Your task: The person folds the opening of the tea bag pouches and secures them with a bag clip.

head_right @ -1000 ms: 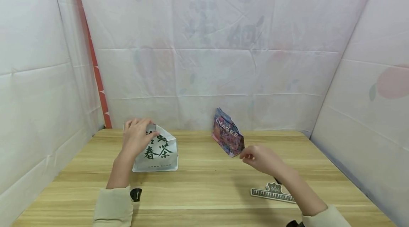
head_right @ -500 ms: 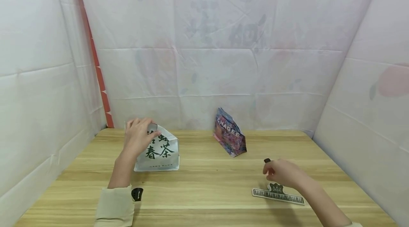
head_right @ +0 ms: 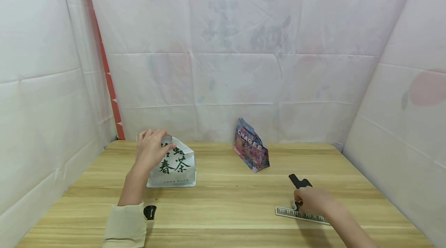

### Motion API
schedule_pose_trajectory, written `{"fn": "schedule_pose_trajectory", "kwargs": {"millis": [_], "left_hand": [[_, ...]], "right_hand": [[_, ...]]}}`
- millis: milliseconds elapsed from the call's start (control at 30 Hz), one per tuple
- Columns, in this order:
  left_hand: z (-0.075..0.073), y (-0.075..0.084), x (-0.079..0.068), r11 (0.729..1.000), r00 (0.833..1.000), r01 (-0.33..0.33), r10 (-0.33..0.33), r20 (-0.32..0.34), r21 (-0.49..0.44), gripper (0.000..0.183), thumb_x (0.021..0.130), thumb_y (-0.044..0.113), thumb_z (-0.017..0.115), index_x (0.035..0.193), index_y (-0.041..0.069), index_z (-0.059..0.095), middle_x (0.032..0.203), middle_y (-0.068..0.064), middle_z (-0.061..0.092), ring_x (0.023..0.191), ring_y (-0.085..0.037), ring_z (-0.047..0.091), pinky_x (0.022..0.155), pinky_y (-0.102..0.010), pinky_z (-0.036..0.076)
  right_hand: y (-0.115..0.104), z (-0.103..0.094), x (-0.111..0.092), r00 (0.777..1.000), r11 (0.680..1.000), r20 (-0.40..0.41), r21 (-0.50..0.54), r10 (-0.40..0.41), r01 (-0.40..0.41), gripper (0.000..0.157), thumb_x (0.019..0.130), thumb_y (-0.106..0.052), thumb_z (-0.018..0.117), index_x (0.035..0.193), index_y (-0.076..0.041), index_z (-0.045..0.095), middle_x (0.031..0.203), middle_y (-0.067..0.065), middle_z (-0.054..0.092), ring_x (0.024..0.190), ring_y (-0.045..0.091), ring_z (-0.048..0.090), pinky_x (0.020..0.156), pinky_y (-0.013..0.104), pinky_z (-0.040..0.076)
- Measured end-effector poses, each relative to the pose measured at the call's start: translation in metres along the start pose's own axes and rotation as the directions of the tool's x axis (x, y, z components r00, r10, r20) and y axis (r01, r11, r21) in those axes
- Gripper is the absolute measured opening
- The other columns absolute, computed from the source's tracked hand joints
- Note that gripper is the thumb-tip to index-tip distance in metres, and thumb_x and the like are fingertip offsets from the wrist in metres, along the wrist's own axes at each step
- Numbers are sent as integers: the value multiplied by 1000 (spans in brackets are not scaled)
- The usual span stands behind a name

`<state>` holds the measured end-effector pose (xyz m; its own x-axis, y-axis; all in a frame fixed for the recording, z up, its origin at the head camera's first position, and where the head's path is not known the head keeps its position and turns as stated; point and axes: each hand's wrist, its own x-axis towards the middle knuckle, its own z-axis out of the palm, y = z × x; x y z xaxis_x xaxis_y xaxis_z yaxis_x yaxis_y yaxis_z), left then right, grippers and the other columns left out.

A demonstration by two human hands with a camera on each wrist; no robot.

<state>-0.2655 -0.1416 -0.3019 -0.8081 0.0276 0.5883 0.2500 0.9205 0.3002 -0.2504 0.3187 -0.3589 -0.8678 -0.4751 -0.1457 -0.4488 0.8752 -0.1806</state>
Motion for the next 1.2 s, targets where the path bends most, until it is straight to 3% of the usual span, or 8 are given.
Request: {"fn": "schedule_pose_trajectory", "kwargs": {"millis": [367, 533, 767, 1033, 1200], "left_hand": [[1, -1, 1, 1000, 1000, -6, 6, -8, -7, 31, 77, 29, 75, 99, 10, 63, 100, -2, 63, 89, -23, 47, 98, -41, 22], [1, 0, 1, 1000, 1000, -4, 4, -5, 0, 32, 77, 29, 75, 100, 9, 63, 101, -2, 63, 89, -23, 47, 98, -41, 22], [1, -1, 1, 1000, 1000, -7, 7, -7, 4, 33, 76, 29, 75, 100, 9, 63, 101, -2, 63, 90, -23, 47, 98, -42, 22], [1, -1, 1, 1000, 1000, -8, 8, -8, 4, 33, 76, 29, 75, 100, 10, 63, 101, -3, 63, 90, -24, 47, 98, -42, 22], [1, -1, 1, 1000, 1000, -10, 10, -14, 10, 32, 77, 29, 75, 99, 10, 63, 100, -2, 63, 89, -23, 48, 97, -41, 23]], "right_hand": [[2, -3, -1, 997, 992, -11, 99, -78, 79, 34, 68, -2, 77, 82, -8, 47, 70, -2, 42, 61, 9, 37, 52, 27, 34], [1, -9, 0, 997, 990, 13, 117, -76, 74, 26, 68, 0, 75, 86, -4, 56, 71, -1, 45, 62, 9, 41, 54, 29, 37], [1, -13, 0, 982, 981, -59, 72, -177, 181, 23, 63, 3, 75, 77, -7, 61, 66, -8, 47, 59, 4, 41, 50, 27, 38], [-9, -20, 1, 980, 989, -140, 29, -140, 146, 21, 69, 0, 73, 82, -7, 58, 73, -3, 41, 62, 7, 36, 52, 27, 34], [-18, -23, 4, 958, 985, -236, 14, -165, 173, 19, 70, 0, 70, 82, -9, 58, 73, -5, 41, 62, 5, 37, 52, 25, 34]]}}
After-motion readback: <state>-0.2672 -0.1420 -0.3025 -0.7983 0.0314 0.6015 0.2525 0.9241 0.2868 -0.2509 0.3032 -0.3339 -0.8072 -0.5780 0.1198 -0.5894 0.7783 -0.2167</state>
